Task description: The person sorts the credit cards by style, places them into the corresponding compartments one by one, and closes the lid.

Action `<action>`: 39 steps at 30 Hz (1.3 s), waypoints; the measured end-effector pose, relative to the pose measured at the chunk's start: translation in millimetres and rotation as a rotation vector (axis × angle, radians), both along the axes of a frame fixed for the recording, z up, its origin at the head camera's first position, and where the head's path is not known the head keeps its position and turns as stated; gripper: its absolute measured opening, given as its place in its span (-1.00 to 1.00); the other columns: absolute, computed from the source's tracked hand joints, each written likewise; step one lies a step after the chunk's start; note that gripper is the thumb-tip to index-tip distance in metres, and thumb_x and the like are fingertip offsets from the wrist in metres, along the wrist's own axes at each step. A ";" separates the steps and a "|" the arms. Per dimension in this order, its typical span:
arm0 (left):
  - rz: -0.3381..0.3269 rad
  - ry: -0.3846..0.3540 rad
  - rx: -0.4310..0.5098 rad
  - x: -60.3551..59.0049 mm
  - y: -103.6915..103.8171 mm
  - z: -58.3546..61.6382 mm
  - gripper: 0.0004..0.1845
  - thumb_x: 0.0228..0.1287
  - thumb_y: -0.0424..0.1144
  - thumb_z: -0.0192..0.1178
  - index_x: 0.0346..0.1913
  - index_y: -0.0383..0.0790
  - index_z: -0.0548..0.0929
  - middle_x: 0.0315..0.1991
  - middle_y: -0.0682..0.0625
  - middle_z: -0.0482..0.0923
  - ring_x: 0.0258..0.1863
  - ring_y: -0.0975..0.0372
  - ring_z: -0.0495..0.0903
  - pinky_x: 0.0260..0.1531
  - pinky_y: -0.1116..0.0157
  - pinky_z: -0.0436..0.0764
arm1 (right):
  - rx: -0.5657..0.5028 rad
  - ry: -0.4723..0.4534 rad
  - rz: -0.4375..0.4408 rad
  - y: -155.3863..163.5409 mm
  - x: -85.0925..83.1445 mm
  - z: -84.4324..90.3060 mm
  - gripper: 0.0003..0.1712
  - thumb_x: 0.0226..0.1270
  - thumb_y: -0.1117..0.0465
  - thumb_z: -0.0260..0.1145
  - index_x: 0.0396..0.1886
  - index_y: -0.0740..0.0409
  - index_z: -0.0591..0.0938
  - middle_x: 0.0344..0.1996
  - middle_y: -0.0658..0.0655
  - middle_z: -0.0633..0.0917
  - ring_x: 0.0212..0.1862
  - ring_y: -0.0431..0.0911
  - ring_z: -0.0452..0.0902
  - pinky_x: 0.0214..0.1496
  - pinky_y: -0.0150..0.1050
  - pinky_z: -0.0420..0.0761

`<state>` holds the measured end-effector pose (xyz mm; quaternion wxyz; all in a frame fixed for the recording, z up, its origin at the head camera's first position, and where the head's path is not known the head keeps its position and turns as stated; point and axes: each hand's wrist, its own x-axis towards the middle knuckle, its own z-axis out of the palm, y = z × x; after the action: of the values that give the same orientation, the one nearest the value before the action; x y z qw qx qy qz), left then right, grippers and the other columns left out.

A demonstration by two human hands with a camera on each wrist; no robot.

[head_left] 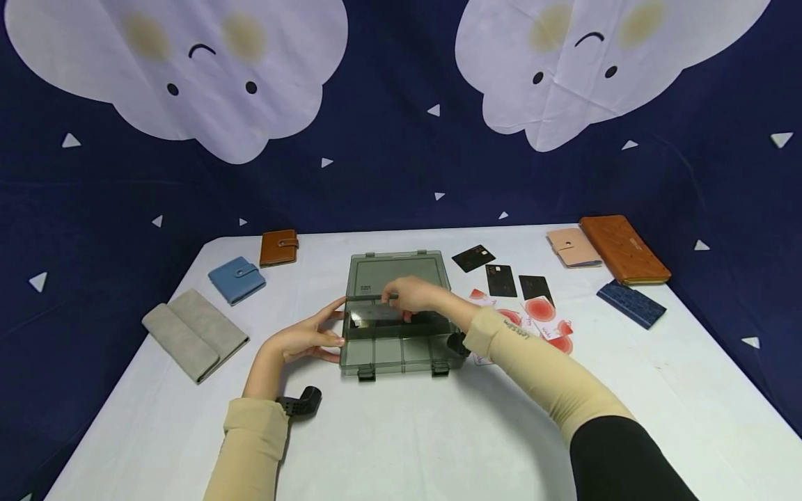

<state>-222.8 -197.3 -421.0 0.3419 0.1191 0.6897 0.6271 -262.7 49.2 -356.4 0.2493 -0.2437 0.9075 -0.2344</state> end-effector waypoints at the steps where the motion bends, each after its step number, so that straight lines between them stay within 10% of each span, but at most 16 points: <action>1: 0.003 0.000 -0.001 0.1 0.4 0.2 0.01 0.21 -0.43 0.17 0.47 0.03 -0.33 0.41 -0.27 -0.40 -0.26 0.23 0.47 -0.10 0.02 0.62 | 0.011 0.002 -0.002 -0.2 -0.1 -0.7 -0.68 0.41 0.33 0.03 0.10 0.19 0.53 -0.38 0.25 0.65 -0.43 0.04 0.61 -0.48 -0.27 0.55; 27: -0.012 0.010 0.015 -1.4 -2.0 -2.3 0.03 0.19 -0.39 0.20 0.47 0.04 -0.33 0.41 -0.29 -0.43 -0.24 0.22 0.49 -0.09 0.00 0.60 | -0.051 -0.124 0.021 12.3 -3.3 6.4 -0.52 0.35 0.35 0.08 0.27 0.19 0.39 -0.20 0.19 0.64 -0.32 0.04 0.55 -0.41 -0.22 0.52; 34: 0.014 0.010 -0.011 -1.1 0.2 -1.2 -0.02 0.23 -0.49 0.10 0.47 0.05 -0.31 0.42 -0.26 -0.39 -0.26 0.22 0.49 -0.12 0.02 0.62 | -0.225 0.077 -0.169 52.7 -24.5 25.7 -0.64 0.35 0.34 0.05 0.11 0.28 0.51 -0.14 0.29 0.62 -0.14 0.15 0.53 -0.14 -0.10 0.58; 39: 0.010 -0.005 -0.006 -0.3 1.3 -0.4 0.00 0.22 -0.46 0.14 0.47 0.04 -0.33 0.42 -0.27 -0.40 -0.27 0.23 0.50 -0.10 0.02 0.62 | -0.103 0.239 -0.244 91.3 -65.7 -4.3 -0.58 0.29 0.23 0.12 0.13 0.28 0.49 0.04 0.33 0.55 0.06 0.15 0.47 0.02 -0.02 0.54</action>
<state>-223.1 -196.0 -421.4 0.3408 0.1133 0.6912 0.6271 -328.5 140.5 -360.8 0.0964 -0.1704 0.9402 -0.2786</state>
